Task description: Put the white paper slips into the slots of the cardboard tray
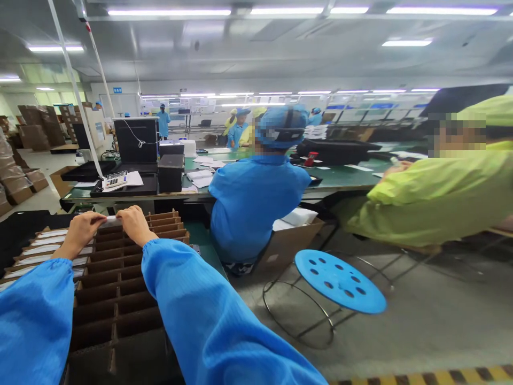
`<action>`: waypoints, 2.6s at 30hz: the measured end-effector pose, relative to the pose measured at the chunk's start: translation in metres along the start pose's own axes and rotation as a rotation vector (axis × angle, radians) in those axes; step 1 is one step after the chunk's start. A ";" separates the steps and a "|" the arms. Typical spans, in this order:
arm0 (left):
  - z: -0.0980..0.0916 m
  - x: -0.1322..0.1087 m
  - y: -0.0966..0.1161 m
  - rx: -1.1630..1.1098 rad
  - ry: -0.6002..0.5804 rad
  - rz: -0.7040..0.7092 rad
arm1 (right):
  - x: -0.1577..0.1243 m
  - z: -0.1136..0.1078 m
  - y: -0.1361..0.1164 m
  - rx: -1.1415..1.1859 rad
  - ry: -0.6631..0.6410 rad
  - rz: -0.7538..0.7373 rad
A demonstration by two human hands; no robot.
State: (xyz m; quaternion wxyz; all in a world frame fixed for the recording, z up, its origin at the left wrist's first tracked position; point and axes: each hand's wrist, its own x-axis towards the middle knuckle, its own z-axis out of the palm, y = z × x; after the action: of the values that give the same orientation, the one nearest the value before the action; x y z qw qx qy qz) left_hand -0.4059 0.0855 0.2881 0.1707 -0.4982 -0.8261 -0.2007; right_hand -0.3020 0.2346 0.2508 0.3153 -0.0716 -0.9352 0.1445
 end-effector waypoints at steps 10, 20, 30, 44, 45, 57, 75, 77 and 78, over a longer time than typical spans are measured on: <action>0.007 0.007 -0.009 0.006 -0.134 0.076 | -0.006 -0.006 -0.005 -0.011 -0.069 -0.015; 0.013 0.011 -0.014 0.080 -0.100 0.164 | -0.004 -0.012 -0.011 -0.061 -0.055 -0.013; 0.013 0.022 -0.011 0.211 -0.153 0.113 | -0.006 -0.012 -0.012 -0.163 -0.043 -0.097; 0.008 0.028 -0.015 0.141 -0.240 0.105 | -0.001 -0.009 0.000 -0.048 -0.050 0.104; 0.008 0.026 -0.014 0.152 -0.251 0.111 | -0.001 -0.007 0.001 -0.040 -0.047 0.127; 0.009 0.021 -0.014 0.217 -0.278 0.129 | -0.006 -0.002 -0.005 0.018 -0.074 0.190; 0.007 0.053 -0.013 0.225 -0.476 0.088 | -0.009 -0.009 -0.012 0.011 -0.168 0.140; 0.007 0.060 -0.012 0.230 -0.513 0.086 | -0.007 -0.009 -0.012 0.011 -0.174 0.126; 0.007 0.063 -0.010 0.233 -0.530 0.090 | -0.007 -0.009 -0.012 0.012 -0.177 0.120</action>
State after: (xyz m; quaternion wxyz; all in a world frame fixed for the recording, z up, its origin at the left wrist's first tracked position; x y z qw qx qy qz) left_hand -0.4440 0.1326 0.3108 0.0140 -0.5462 -0.8365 0.0404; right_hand -0.2915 0.2243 0.2576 0.2226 -0.1128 -0.9525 0.1744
